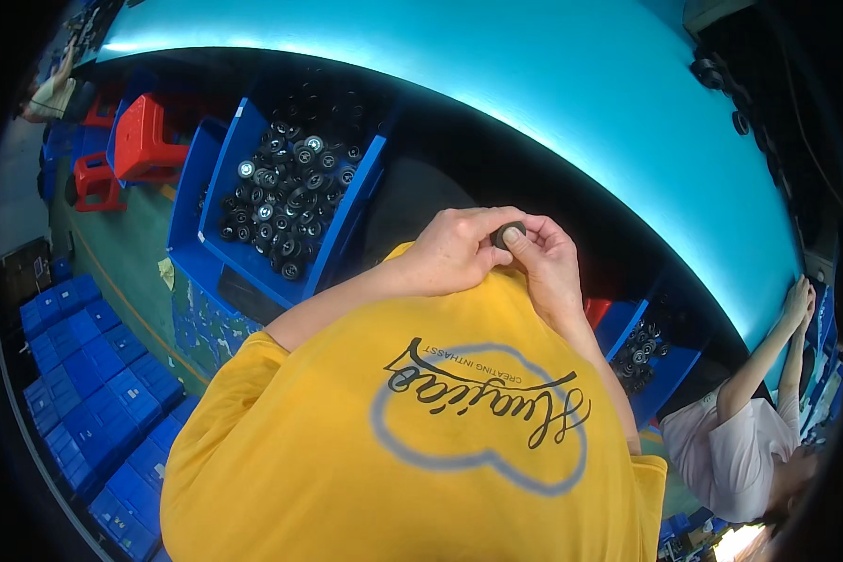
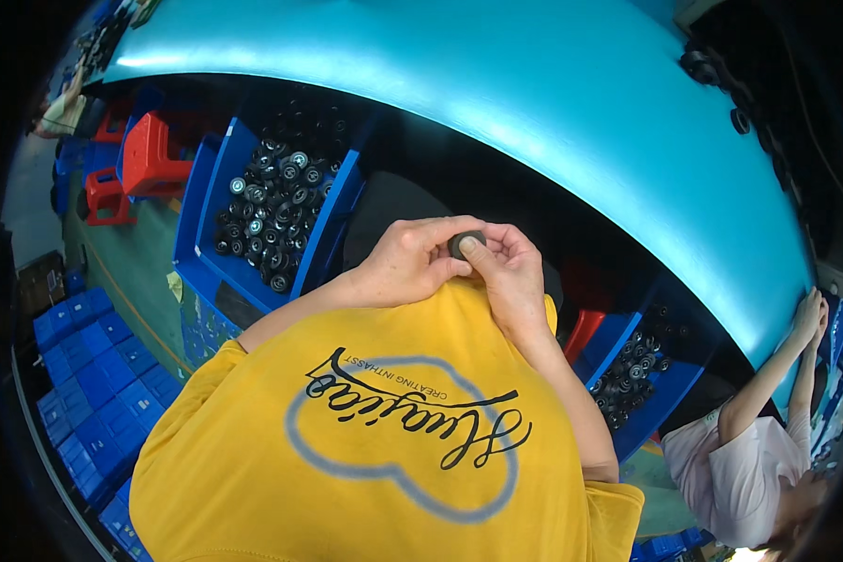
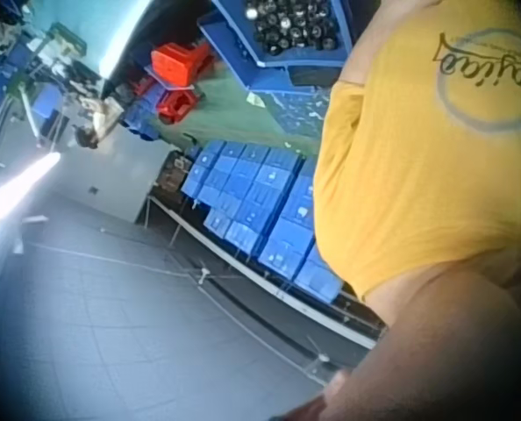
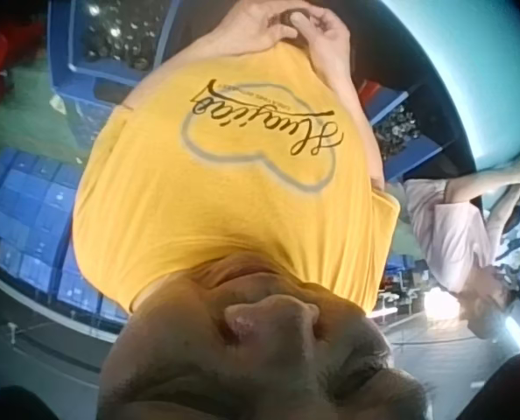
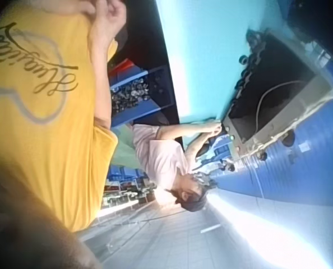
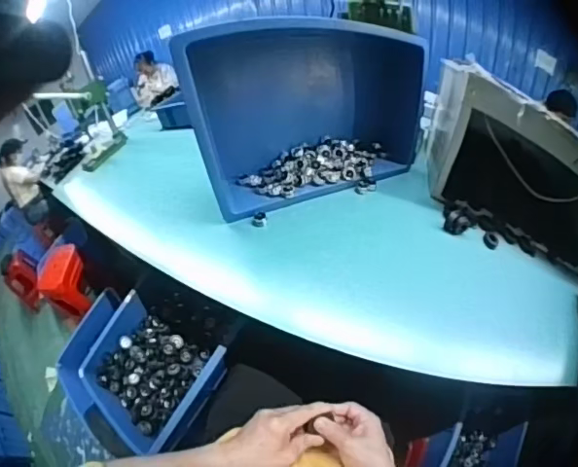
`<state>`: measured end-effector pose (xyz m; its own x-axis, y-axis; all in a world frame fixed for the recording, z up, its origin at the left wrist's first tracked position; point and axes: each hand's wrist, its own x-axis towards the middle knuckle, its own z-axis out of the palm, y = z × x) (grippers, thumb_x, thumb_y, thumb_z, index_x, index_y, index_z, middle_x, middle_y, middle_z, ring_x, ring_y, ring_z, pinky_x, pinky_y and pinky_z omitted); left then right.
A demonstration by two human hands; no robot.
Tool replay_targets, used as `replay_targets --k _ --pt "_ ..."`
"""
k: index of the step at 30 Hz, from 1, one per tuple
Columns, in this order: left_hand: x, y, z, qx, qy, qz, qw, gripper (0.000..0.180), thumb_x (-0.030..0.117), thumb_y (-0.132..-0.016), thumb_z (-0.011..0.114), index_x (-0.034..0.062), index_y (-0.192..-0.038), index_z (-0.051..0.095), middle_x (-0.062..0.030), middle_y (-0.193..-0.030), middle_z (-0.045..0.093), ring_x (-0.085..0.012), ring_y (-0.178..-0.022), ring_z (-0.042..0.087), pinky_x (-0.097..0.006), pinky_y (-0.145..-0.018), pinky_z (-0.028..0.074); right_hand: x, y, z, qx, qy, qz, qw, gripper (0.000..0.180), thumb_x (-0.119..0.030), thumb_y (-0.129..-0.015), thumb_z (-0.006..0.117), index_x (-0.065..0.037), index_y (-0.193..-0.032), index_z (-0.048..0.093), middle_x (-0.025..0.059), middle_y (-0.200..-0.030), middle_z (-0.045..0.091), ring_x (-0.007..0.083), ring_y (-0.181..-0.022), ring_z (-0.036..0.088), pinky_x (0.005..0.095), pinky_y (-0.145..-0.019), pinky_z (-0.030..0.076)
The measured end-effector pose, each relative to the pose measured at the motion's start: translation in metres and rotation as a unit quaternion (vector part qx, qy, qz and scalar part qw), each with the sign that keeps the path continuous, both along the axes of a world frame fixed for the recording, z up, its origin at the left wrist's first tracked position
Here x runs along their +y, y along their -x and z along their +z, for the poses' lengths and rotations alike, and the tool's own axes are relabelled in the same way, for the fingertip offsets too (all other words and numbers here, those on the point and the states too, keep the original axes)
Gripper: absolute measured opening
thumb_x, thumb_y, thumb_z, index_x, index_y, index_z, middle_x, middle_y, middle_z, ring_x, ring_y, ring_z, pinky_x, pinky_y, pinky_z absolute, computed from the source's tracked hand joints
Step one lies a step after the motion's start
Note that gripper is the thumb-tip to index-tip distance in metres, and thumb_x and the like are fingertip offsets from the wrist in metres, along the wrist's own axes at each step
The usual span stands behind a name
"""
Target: Assembling small metal parts into black rubber rings at a factory workbench.
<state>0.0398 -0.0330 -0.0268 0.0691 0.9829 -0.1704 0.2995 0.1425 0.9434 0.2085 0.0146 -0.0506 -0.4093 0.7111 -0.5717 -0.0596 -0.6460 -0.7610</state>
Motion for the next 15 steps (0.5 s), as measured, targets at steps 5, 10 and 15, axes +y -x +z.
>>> replay_targets --k 5,10,15 --pt "0.004 0.007 -0.017 -0.27 0.121 0.015 0.955 0.048 -0.002 -0.09 0.07 0.0045 -0.136 0.059 -0.0053 -0.112 0.067 -0.0119 -0.1 0.064 -0.027 -0.092 0.053 0.007 -0.006 0.008 0.135 0.14 -0.04 0.98 0.021 -0.014 -0.101 0.063 0.001 -0.116 0.064 0.0126 -0.108 0.07 0.0192 -0.098 0.07 0.0337 -0.091 0.06" --pt "0.004 0.011 -0.012 -0.288 0.136 0.005 0.948 0.05 -0.002 -0.092 0.068 0.0051 -0.14 0.055 -0.0053 -0.117 0.065 -0.0123 -0.107 0.062 -0.028 -0.097 0.051 0.007 -0.008 0.007 0.131 0.145 -0.041 0.98 0.024 -0.016 -0.102 0.061 0.001 -0.119 0.064 0.0122 -0.109 0.07 0.0188 -0.099 0.07 0.0341 -0.092 0.06" --pt "0.003 0.011 -0.013 -0.298 0.133 0.011 0.945 0.05 -0.002 -0.093 0.066 0.0055 -0.141 0.054 -0.0052 -0.116 0.065 -0.0128 -0.107 0.063 -0.028 -0.096 0.052 0.008 -0.009 0.009 0.132 0.142 -0.039 0.98 0.027 -0.015 -0.101 0.061 0.002 -0.122 0.064 0.0123 -0.11 0.07 0.0187 -0.099 0.07 0.0332 -0.091 0.06"
